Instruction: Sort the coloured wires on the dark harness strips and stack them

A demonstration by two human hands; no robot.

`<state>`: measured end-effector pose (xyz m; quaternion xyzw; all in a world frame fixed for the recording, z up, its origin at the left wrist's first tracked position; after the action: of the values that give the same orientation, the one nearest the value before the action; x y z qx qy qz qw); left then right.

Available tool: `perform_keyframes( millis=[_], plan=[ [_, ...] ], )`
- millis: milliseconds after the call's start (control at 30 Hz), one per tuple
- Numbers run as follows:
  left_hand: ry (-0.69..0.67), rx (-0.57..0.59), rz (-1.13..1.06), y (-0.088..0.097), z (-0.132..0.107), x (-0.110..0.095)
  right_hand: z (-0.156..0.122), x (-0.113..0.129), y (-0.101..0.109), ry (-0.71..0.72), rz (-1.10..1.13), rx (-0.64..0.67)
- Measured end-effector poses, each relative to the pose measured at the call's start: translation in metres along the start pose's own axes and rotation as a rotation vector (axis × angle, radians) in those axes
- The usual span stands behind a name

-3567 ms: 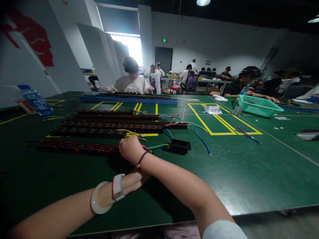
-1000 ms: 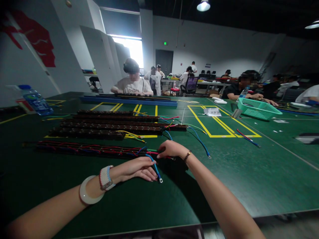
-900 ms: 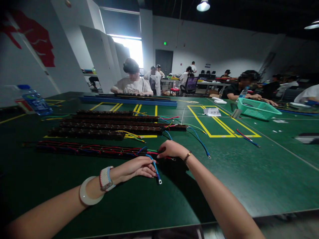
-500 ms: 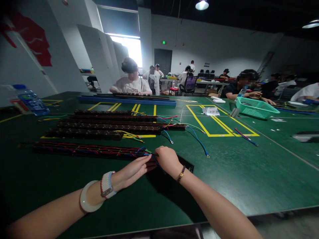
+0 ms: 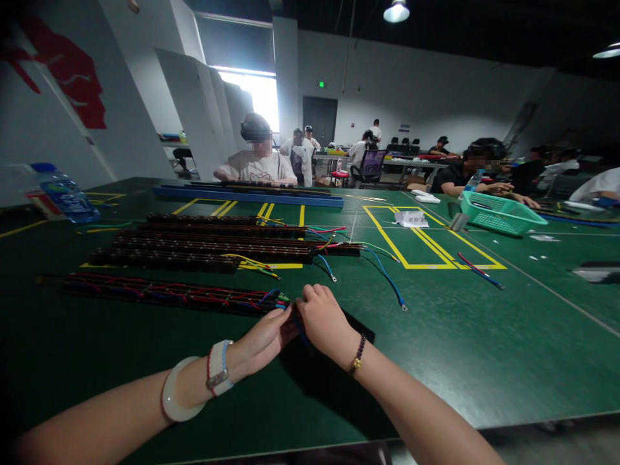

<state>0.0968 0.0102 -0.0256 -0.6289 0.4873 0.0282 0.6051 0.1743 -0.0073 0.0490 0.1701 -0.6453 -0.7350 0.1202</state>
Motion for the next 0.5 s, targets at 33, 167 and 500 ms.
perform_keyframes(
  millis=[33,167,500],
  plan=[
    [0.003,0.005,0.0,-0.001,0.0,0.0,-0.001,0.0,0.001,0.009,0.002,-0.003],
    [-0.04,0.05,0.012,-0.004,0.002,-0.001,-0.002,-0.009,0.003,0.07,0.097,0.057],
    [-0.032,0.054,0.092,0.0,0.001,0.0,0.003,-0.053,-0.013,-0.056,0.496,0.357]
  ],
)
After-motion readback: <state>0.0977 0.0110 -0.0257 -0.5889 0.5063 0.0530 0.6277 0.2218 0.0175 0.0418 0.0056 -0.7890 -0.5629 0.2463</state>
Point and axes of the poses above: each hand's wrist, its own z-axis towards the middle knuckle, its own y-axis out of the back of the hand, x = y × z, the point moved 6 cm from there along z, towards the middle knuckle, and after that the axes turned 4 degrees about x, right-handed, at the moved point
